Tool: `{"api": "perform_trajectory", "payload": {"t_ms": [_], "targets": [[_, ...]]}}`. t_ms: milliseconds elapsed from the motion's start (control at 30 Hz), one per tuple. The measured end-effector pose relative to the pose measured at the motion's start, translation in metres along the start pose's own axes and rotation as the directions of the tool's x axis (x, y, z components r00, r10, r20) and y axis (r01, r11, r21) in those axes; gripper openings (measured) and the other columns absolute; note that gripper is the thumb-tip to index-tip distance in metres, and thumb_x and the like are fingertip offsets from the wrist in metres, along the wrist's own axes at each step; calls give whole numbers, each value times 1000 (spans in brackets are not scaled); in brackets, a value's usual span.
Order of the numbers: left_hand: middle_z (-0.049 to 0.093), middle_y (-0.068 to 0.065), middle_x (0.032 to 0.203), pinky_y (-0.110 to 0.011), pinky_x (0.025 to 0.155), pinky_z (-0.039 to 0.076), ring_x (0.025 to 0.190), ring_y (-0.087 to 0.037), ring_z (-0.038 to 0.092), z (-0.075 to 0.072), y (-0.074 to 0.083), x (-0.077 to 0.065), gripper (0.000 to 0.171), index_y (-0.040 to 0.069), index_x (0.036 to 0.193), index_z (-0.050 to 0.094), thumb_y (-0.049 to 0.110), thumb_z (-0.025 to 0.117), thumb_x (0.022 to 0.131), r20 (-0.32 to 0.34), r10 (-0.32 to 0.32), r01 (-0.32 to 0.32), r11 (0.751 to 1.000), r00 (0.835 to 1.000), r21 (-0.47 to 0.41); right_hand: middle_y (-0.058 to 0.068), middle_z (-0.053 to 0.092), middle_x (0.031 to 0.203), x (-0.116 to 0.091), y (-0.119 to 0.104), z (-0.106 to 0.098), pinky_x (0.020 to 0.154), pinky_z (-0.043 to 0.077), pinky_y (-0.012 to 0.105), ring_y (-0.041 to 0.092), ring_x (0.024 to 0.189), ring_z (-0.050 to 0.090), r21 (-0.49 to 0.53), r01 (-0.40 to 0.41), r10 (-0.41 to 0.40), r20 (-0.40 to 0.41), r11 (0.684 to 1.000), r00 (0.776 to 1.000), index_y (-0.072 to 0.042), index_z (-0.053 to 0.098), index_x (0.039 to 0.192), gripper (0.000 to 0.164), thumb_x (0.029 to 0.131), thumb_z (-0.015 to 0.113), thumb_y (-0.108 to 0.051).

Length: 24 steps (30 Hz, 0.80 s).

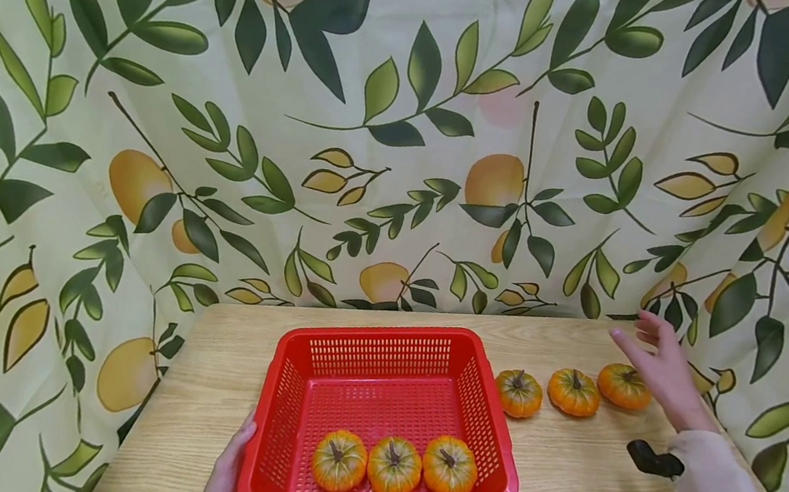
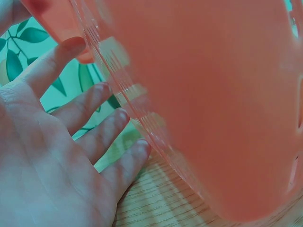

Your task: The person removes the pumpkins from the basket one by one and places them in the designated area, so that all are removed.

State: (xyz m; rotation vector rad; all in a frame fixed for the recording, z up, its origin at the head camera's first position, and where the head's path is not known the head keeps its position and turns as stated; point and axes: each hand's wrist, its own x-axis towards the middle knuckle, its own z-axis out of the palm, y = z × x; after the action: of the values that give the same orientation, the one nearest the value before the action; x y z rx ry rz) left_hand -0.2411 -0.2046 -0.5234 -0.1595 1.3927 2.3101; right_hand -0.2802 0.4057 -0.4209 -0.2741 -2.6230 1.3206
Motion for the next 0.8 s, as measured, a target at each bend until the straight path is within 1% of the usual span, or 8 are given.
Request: {"api": "perform_trajectory", "payload": {"t_ms": [133, 233, 333, 400, 467, 567, 667, 800], "targets": [[61, 25, 129, -28, 103, 48, 120, -5, 57, 1, 0, 0, 75, 31, 163, -6, 52, 36, 105, -12, -1, 1, 1000, 1000, 4, 34, 22, 159, -2, -13, 3, 104, 31, 72, 51, 138, 25, 1, 12, -12, 11, 1000, 1000, -2, 7, 161, 88, 102, 52, -50], [60, 24, 129, -29, 103, 48, 120, -6, 57, 1, 1, 1, 75, 32, 163, -4, 53, 37, 104, -24, -8, 8, 1000, 1000, 7, 32, 25, 159, -3, -22, 6, 106, 31, 69, 49, 138, 27, 1, 33, -33, 11, 999, 999, -3, 10, 161, 87, 102, 53, -50], [60, 25, 128, -28, 103, 48, 120, -5, 56, 1, 1, 1, 74, 33, 163, -2, 53, 37, 104, -33, -11, 12, 1000, 999, 9, 30, 27, 158, -5, -30, 8, 107, 35, 57, 47, 138, 28, -5, 60, -60, 15, 998, 998, -5, 12, 161, 84, 102, 54, -49], [61, 25, 128, -28, 103, 48, 120, -5, 57, 1, 1, 1, 74, 33, 163, -2, 53, 38, 104, -36, -14, 14, 1000, 999, 5, 28, 28, 158, -6, -34, 9, 105, 37, 38, 45, 138, 30, -5, 76, -76, 18, 997, 997, -6, 13, 161, 83, 102, 54, -48], [61, 25, 128, -28, 103, 48, 120, -5, 57, 1, 1, 1, 73, 33, 163, -1, 53, 38, 104, -36, -15, 15, 1000, 999, 1, 26, 30, 157, -7, -38, 10, 97, 36, 19, 42, 139, 31, -1, 81, -81, 21, 997, 996, -7, 14, 161, 83, 102, 55, -48], [62, 25, 127, -28, 103, 48, 119, -5, 57, 2, 1, 0, 73, 33, 163, -2, 53, 37, 104, -33, -16, 16, 1000, 999, -3, 26, 32, 157, -8, -43, 13, 82, 32, 4, 42, 139, 33, 13, 98, -98, 24, 995, 995, -6, 17, 160, 83, 101, 57, -47], [62, 25, 126, -28, 102, 48, 119, -5, 58, 3, 1, 0, 74, 33, 163, -2, 53, 38, 104, -36, -17, 17, 1000, 999, -1, 26, 34, 155, -10, -48, 16, 80, 33, 3, 43, 138, 34, 22, 114, -115, 33, 993, 993, -5, 19, 160, 80, 101, 58, -45], [62, 25, 126, -28, 102, 48, 119, -5, 58, 2, 1, 1, 74, 33, 163, -2, 53, 38, 104, -36, -19, 19, 1000, 999, 1, 27, 35, 154, -11, -53, 24, 82, 34, 3, 42, 135, 36, 39, 141, -142, 35, 989, 989, -2, 22, 158, 76, 102, 57, -40]]}}
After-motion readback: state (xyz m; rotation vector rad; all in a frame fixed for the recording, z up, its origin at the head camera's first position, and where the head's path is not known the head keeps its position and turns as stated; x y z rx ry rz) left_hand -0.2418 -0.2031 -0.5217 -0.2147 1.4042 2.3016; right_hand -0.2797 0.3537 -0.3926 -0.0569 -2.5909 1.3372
